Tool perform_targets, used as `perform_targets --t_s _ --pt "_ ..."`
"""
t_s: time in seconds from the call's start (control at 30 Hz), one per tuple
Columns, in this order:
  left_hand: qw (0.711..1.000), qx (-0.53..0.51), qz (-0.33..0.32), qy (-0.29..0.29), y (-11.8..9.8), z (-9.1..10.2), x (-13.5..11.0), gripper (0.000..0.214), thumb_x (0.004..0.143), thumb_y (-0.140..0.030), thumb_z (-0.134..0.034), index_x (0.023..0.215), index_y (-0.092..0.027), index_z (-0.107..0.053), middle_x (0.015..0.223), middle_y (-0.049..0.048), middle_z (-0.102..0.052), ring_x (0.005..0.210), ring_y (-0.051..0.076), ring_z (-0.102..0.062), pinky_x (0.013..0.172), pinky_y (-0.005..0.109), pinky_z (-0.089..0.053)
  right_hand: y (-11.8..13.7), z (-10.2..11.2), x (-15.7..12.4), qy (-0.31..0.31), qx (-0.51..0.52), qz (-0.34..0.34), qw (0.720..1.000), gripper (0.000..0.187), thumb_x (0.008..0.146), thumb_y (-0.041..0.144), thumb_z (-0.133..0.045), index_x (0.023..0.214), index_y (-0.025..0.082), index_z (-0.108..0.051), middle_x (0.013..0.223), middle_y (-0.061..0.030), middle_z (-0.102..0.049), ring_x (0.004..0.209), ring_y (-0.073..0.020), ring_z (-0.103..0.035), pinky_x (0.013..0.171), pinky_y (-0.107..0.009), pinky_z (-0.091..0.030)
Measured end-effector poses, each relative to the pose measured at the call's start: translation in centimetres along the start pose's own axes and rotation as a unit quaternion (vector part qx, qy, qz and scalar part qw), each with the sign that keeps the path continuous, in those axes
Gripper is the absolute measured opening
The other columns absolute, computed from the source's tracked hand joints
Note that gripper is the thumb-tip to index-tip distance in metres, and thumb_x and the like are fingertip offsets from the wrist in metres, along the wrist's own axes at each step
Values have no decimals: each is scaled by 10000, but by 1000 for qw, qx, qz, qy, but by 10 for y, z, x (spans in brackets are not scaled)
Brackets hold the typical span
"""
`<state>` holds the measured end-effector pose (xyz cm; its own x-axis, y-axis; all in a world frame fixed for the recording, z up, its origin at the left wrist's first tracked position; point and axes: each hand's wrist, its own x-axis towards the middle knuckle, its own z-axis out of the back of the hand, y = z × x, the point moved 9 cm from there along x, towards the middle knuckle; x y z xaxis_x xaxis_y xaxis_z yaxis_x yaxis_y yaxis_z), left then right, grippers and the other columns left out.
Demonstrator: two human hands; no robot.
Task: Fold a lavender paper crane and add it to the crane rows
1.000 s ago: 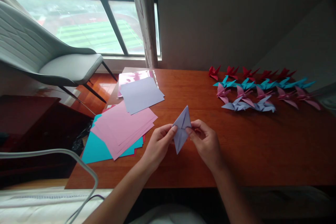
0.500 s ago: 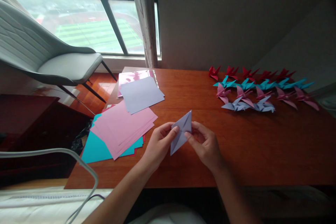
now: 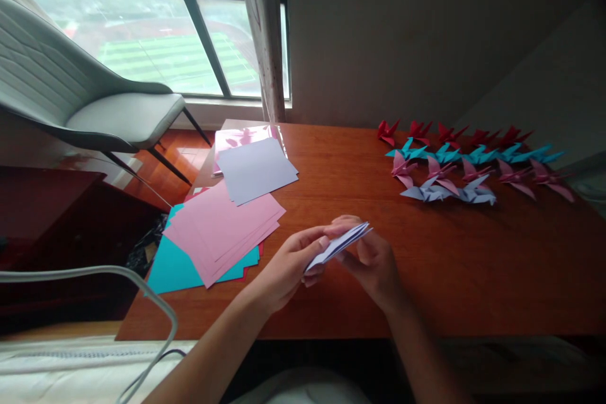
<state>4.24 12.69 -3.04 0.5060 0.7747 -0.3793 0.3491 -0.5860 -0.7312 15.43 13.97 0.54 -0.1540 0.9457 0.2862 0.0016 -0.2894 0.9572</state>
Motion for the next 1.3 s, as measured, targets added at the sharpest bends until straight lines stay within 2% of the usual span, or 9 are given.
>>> perform_targets --t_s 0.07,0.13,0.27,0.43,0.53,0.73,0.9,1.03,1.3 --pt "1000 15 4 -2 3 -1 0 431 874 -406 -710 1228 -161 -683 552 -76 -408 442 44 -332 419 166 -229 -4 1 -1 -3 -6 -24 1000 72 877 300 -712 924 248 -725 927 -32 -705 968 -231 -659 908 -376 -531" --pt "999 50 -7 1 3 -3 1 399 879 -420 -688 1177 -154 -694 551 -40 -516 460 80 -452 454 186 -337 -6 4 -2 -22 -11 -44 999 69 882 304 -699 874 239 -720 848 -19 -702 869 -214 -663 833 -346 -540" --pt "991 118 -57 -1 -2 -4 2 320 868 -434 -689 1020 -155 -730 831 67 -718 725 182 -639 660 264 -501 -6 7 -4 -46 -28 -60 997 64 889 271 -664 850 232 -696 856 -20 -680 847 -206 -642 801 -329 -527" --pt "986 108 -100 -85 -9 14 1 416 885 -553 -637 912 -152 -742 842 56 -708 765 177 -622 712 254 -476 -9 12 -5 -71 -52 -58 994 38 892 254 -654 886 235 -686 879 -24 -666 861 -211 -626 807 -345 -515" --pt "991 77 -80 -74 -5 14 3 559 904 -653 -539 929 -131 -739 781 69 -699 697 183 -632 681 275 -481 -14 16 -6 -85 -87 -67 990 63 900 277 -649 912 225 -682 862 -31 -661 842 -215 -623 782 -351 -518" --pt "984 156 -80 -14 -6 2 4 386 853 -489 -716 983 -126 -737 793 61 -720 707 177 -632 674 257 -479 -2 16 -5 -94 -158 -6 983 41 912 252 -629 880 230 -644 844 -18 -615 779 -189 -582 725 -333 -491" --pt "979 174 -101 -36 -8 6 5 343 883 -457 -684 892 -120 -750 753 60 -709 659 167 -602 635 255 -465 18 13 -4 -114 -248 74 959 60 913 224 -610 966 244 -632 888 -36 -623 829 -213 -577 764 -375 -494" --pt "983 151 -92 -56 -7 9 5 345 866 -461 -694 890 -123 -758 778 79 -728 705 205 -637 665 282 -489 15 19 -7 -141 -230 61 961 332 923 246 -595 1253 269 -581 1122 -81 -659 932 -235 -621 758 -385 -530" --pt "978 172 -99 -56 -7 9 6 324 875 -450 -685 901 -137 -763 822 68 -736 770 215 -637 727 289 -493 9 19 -5 -129 -171 47 976 245 929 229 -583 1161 280 -644 1190 -83 -631 1101 -250 -609 773 -358 -532"
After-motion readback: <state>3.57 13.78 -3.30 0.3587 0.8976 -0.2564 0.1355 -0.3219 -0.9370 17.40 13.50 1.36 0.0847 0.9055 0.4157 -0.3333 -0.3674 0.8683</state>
